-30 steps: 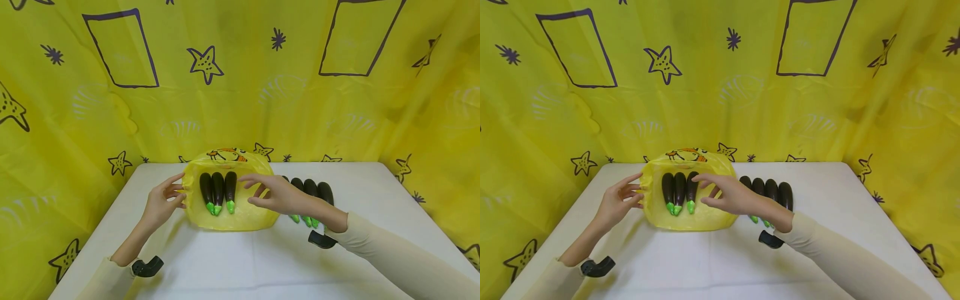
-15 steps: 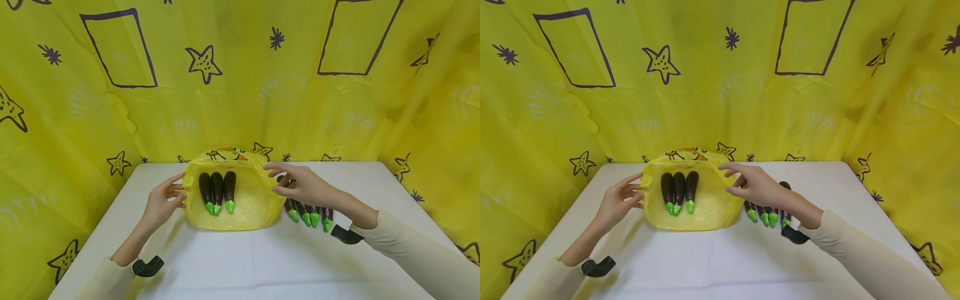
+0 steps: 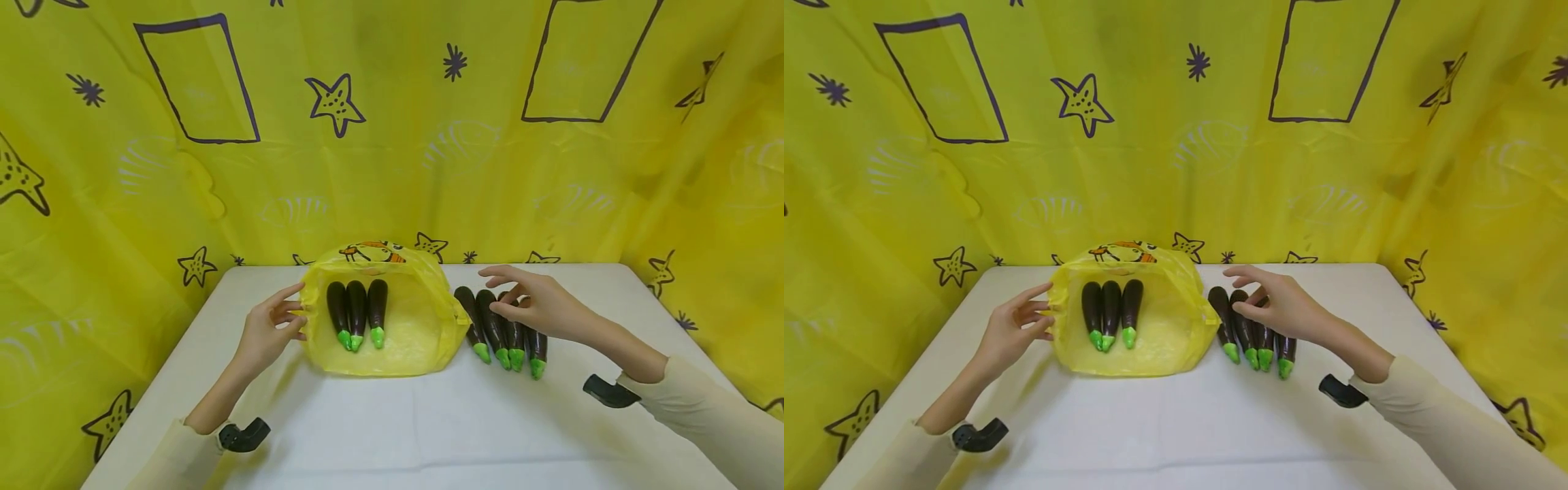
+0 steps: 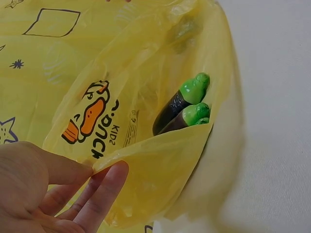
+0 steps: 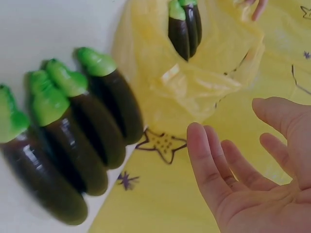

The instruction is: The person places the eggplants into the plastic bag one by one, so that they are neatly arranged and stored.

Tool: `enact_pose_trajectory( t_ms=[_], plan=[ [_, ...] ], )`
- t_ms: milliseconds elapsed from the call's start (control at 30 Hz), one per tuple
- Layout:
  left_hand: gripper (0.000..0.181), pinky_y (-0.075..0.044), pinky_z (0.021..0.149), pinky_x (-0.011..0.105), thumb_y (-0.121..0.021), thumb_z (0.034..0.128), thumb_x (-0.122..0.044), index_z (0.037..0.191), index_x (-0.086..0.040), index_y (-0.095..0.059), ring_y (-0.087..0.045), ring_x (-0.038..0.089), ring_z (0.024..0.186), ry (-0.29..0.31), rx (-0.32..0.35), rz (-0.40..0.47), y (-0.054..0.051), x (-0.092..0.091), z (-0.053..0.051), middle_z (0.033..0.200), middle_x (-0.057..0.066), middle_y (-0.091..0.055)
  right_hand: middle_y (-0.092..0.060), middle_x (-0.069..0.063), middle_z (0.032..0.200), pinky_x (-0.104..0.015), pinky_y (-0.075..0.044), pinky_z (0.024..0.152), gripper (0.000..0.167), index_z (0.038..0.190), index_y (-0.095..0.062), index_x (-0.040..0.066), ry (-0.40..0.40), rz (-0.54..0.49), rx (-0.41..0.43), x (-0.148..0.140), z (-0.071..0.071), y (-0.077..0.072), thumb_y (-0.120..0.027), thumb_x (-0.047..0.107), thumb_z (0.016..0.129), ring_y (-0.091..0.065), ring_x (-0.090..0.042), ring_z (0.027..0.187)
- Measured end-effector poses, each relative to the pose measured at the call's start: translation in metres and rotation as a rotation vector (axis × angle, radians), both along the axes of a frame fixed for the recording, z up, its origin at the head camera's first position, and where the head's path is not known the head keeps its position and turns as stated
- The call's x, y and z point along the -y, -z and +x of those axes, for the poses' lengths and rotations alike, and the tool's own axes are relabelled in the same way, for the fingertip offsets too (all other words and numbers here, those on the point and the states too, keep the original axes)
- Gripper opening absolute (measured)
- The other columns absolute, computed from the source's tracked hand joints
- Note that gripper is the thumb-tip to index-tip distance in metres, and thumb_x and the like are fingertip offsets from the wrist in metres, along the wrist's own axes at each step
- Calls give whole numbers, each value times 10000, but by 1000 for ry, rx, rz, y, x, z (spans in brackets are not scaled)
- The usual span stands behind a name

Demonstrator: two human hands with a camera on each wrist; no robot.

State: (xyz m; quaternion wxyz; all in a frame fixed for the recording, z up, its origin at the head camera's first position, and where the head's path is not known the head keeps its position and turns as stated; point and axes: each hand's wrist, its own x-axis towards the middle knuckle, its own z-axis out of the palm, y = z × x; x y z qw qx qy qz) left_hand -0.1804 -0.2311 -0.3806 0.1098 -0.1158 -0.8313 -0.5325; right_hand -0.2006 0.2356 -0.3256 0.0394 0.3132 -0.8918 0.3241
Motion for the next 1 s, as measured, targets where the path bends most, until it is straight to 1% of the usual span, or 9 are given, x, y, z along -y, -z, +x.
enact_pose_trajectory(
  t_ms=[100, 200, 300, 500, 733, 933, 1000],
  plan=[
    [631, -662, 650, 408, -686, 890, 155, 1475, -31, -541, -723, 228, 865, 5, -3, 4, 0, 0, 0, 1110, 264, -703, -693, -127, 1243, -271, -617, 694, 538, 1453, -548, 145, 44, 7, 0, -13, 1, 3, -743, 103, 953, -707, -148, 883],
    [630, -661, 650, 425, -685, 889, 157, 1474, -29, -541, -724, 243, 869, 6, -6, 6, 0, 0, 0, 1110, 267, -702, -691, -135, 1249, -272, -613, 691, 527, 1448, -549, 148, 76, 6, -9, -25, 2, 8, -739, 112, 958, -711, -161, 892],
    [629, -658, 661, 453, -684, 892, 155, 1476, -24, -536, -724, 260, 879, 8, -2, 4, 1, 0, 0, 1116, 270, -701, -681, -162, 1261, -272, -617, 690, 529, 1454, -542, 135, 87, 2, -9, -36, 1, 13, -734, 116, 962, -711, -187, 906],
    [623, -660, 661, 438, -682, 900, 145, 1480, -23, -531, -726, 273, 884, 14, -7, -2, 2, 1, -1, 1117, 267, -703, -670, -207, 1269, -261, -623, 710, 540, 1466, -525, 96, 117, 12, -1, -53, -2, 23, -729, 122, 966, -713, -258, 935],
    [631, -663, 645, 403, -686, 893, 150, 1478, -33, -538, -725, 284, 882, 10, -2, -4, 3, 0, -2, 1104, 258, -706, -659, -256, 1261, -234, -622, 669, 548, 1455, -528, 63, 135, 6, 4, -63, -1, 32, -743, 102, 952, -716, -320, 938],
    [635, -656, 664, 467, -685, 894, 149, 1483, -30, -530, -728, 291, 885, 9, -9, -14, 3, 0, -1, 1111, 258, -709, -647, -276, 1261, -247, -609, 630, 552, 1448, -530, 48, 155, 15, 6, -68, -1, 40, -751, 116, 947, -714, -340, 935],
    [634, -657, 665, 463, -683, 896, 147, 1485, -27, -527, -728, 292, 886, 9, -10, -14, 3, 1, -1, 1115, 261, -709, -643, -284, 1255, -252, -600, 616, 549, 1446, -532, 48, 165, 20, 14, -69, -2, 43, -750, 120, 948, -708, -347, 936]
  ],
)
